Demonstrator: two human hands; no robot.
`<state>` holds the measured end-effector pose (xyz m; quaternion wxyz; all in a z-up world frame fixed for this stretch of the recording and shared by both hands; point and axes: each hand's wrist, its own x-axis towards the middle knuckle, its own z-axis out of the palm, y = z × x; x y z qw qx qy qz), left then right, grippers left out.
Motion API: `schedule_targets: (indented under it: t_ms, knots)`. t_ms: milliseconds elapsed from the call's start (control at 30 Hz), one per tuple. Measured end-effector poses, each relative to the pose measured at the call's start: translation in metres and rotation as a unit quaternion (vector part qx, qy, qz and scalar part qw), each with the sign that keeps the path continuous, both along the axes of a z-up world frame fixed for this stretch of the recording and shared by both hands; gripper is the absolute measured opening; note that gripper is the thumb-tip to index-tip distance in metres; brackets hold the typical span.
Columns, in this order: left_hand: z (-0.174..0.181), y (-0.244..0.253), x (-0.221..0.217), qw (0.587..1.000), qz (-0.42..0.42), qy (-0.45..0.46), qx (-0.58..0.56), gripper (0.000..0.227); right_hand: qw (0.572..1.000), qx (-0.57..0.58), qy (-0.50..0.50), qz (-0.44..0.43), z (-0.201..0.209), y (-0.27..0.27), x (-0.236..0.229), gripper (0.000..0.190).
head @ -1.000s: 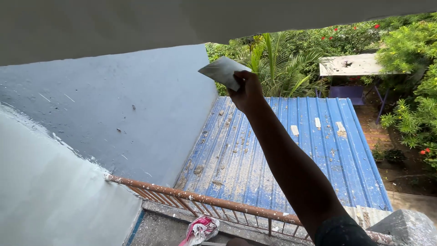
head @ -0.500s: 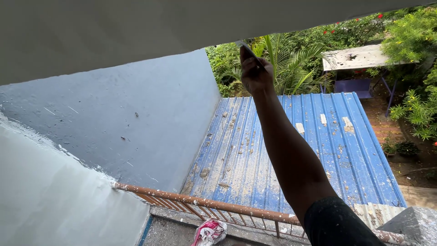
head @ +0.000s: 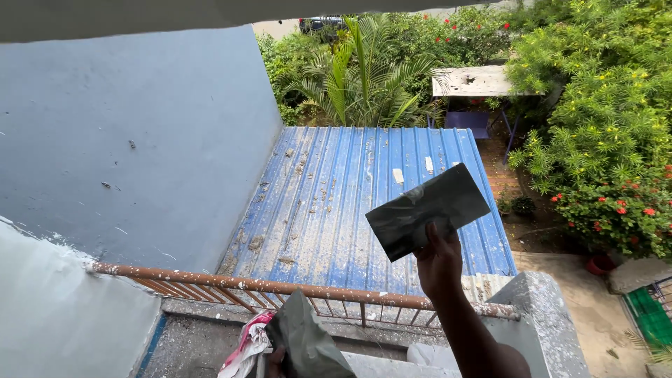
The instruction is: The person stands on an outdoor stair landing and applies white putty to the ceiling overhead using a trowel, holding a hawk with putty in one hand and spreading the compound across the ceiling surface in strokes. They periodically scoop more putty from a bucket and continue applying it to new ceiling areas.
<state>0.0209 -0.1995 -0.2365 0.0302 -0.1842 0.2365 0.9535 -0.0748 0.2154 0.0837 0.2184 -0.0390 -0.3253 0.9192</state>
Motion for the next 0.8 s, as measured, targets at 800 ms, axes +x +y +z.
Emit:
schedule_targets:
  t_ms: [800]
  knots:
    - [0.342, 0.201, 0.028, 0.997, -0.059, -0.051, -0.003, 0.045, 0.720, 0.677, 0.025, -0.152, -0.048, 0.065, 0.205, 0.032]
